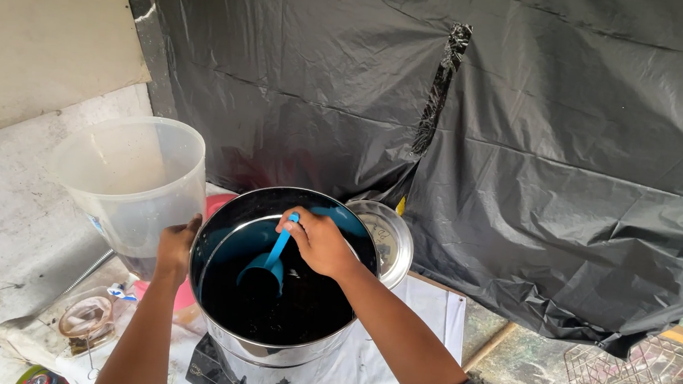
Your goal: Stirring a dark liquid in a large pot with a scoop, likely as part of a tea filtering process.
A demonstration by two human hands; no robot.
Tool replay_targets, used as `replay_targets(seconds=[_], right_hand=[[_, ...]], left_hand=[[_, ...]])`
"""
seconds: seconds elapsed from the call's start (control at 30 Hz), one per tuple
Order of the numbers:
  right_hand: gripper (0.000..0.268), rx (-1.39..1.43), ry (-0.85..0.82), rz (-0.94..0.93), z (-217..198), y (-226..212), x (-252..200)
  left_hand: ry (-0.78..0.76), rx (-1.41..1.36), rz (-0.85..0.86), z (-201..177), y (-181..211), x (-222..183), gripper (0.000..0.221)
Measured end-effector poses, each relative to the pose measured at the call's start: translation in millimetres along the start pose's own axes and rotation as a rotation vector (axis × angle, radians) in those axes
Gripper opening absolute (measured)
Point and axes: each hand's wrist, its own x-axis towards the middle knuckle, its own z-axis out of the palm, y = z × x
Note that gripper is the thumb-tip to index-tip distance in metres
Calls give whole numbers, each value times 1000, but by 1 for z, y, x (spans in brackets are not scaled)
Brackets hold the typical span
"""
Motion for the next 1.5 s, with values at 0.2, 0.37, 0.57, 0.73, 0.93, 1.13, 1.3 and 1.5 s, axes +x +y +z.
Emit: replay_targets(seconds=[0.2, 0.37, 0.57, 0.73, 0.93, 1.13, 1.3, 1.5], right_hand=[[23, -159, -6, -42, 3, -2, -6], [21, -191, -27, -64, 2, -2, -7], [22, -222, -52, -85, 7, 12, -9], [27, -168, -92, -61, 6, 6, -9], [36, 11, -124, -18, 3, 7, -5], [40, 196, -236, 126, 0, -5, -4], [40, 307, -268, 232, 7, 2, -5], [37, 482, -199, 285, -6, -23, -4]], left_hand=[[-8, -5, -4, 0, -2, 0, 66], [4, 4, -5, 1, -1, -4, 69], [2, -1, 16, 0, -4, 2, 69], [12, -25, 24, 6, -23, 18, 66], [24, -52, 27, 13, -44, 41, 64], [14, -63, 24, 9, -29, 29, 63], [16, -71, 40, 21, -81, 81, 63], [11, -78, 37, 24, -90, 88, 63]])
